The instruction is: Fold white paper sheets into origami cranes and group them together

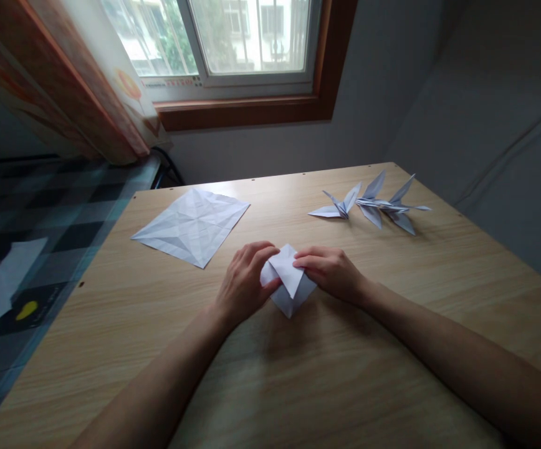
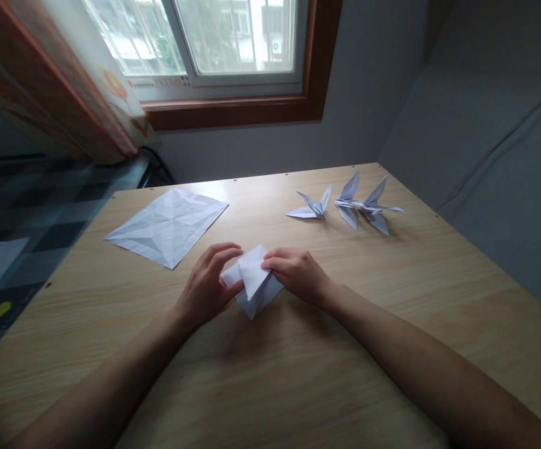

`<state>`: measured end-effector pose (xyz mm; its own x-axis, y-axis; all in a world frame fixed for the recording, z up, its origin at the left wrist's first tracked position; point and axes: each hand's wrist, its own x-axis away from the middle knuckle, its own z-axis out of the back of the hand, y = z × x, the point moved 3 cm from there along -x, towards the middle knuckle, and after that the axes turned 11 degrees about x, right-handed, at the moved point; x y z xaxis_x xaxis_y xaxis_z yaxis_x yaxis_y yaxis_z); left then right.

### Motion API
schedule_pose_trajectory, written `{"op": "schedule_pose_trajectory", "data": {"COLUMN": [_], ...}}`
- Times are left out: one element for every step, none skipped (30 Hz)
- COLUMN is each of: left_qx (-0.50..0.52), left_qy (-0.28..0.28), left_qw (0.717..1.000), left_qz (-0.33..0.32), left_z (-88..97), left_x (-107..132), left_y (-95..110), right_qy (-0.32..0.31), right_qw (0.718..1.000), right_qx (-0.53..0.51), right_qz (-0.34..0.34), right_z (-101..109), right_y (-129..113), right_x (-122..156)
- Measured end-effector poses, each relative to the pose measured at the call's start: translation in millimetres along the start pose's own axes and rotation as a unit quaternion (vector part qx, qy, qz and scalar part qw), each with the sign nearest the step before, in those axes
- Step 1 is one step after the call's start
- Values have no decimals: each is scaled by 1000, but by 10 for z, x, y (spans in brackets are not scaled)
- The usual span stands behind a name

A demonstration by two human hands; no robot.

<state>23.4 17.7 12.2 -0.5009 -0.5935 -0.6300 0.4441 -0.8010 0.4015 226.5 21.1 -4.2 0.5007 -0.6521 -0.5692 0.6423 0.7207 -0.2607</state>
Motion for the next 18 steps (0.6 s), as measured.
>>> {"op": "schedule_pose_trajectory", "data": {"left_qx": [-1,-1,0,3,7,12,16,17,15,11,5,-2,-8,-13,-17,-19,-20,-18], "left_qy": [2,-6,-26,-54,-85,-112,-130,-143,-155,-166,-174,-182,-191,-197,-200,-202,-203,-202], "left_qw": [1000,1000,1000,998,996,993,991,989,987,985,984,982,980,979,978,978,978,978], "left_qz": [2,-1,-7,-16,-26,-33,-37,-38,-39,-42,-46,-50,-54,-56,-56,-53,-48,-43], "left_z": [5,1,-12,-32,-53,-69,-78,-80,-80,-77,-72,-69,-67,-66,-65,-62,-58,-51], "left_x": [-3,-4,-3,1,8,15,21,25,28,30,31,30,29,27,24,19,12,6], "left_y": [-15,-28,-39,-48,-52,-54,-53,-49,-41,-30,-17,-5,7,17,25,31,33,34], "right_qy": [-3,-6,-9,-13,-17,-23,-30,-38,-47,-55,-61,-64,-65,-64,-61,-59,-57,-55], "right_qw": [1000,999,999,998,996,994,992,989,985,981,978,974,972,970,969,970,972,974], "right_qx": [14,25,35,45,56,67,79,92,107,123,137,150,161,168,170,169,166,163], "right_qz": [14,27,40,53,66,81,96,111,125,138,148,156,162,165,166,163,157,147], "right_z": [-10,-16,-17,-13,-4,8,23,38,54,68,81,92,100,103,104,102,95,87], "right_y": [5,10,12,9,1,-13,-32,-53,-76,-99,-120,-141,-160,-178,-197,-214,-230,-245], "right_x": [8,15,19,22,24,26,28,32,36,42,48,54,60,66,72,76,79,80]}}
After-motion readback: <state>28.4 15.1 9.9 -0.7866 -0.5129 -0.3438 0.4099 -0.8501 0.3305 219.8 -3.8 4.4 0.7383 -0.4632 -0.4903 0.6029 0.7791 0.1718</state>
